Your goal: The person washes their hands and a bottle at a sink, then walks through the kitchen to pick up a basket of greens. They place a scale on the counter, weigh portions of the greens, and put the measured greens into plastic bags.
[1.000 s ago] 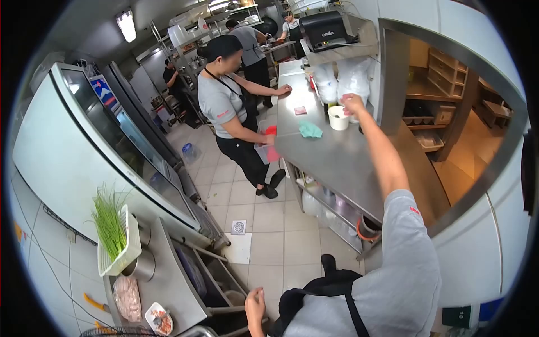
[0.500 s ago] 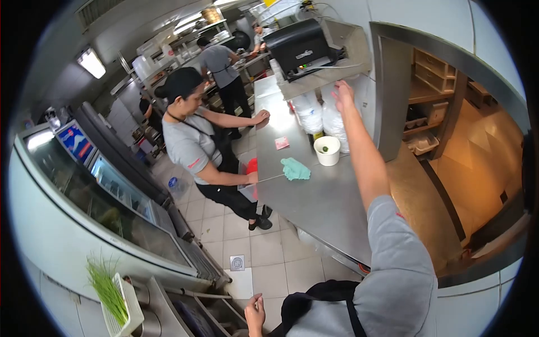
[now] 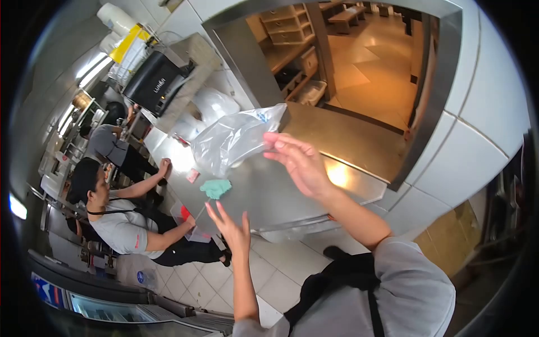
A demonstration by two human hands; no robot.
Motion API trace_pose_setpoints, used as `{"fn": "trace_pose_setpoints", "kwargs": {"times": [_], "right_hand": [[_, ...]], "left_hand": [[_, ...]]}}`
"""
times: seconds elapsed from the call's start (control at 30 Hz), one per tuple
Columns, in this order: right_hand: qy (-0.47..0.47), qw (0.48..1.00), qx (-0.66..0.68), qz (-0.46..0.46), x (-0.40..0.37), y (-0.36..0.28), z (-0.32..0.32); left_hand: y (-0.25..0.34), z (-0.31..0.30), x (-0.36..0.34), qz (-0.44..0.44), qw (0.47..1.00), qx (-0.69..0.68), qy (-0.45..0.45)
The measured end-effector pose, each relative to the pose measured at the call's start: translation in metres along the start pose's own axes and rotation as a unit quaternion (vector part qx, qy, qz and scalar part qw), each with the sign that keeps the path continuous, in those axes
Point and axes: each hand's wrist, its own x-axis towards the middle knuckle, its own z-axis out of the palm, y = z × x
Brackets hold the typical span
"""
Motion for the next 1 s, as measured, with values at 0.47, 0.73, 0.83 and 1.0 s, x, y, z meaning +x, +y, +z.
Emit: {"fn": "trace_pose_setpoints", "kwargs": {"times": [0.47, 0.73, 0.83, 1.0], "right_hand": [[0.133, 0.822, -0.551, -0.059, -0.318, -0.316, -0.091], [0.486, 0.563, -0.668, -0.017, -0.531, -0.427, -0.222], [0.643, 0.637, -0.425, -0.035, -0.62, -0.484, -0.245], [0.737, 0.653, -0.159, -0.066, -0.686, -0.525, -0.27]], "left_hand": [[0.361, 0.031, -0.086, 0.075, 0.706, -0.582, -0.396], [0.634, 0.108, -0.205, 0.256, 0.47, -0.552, -0.64], [0.709, 0.124, -0.231, 0.384, 0.397, -0.456, -0.697], [0.799, 0.156, -0.289, 0.587, 0.233, -0.476, -0.612]]}}
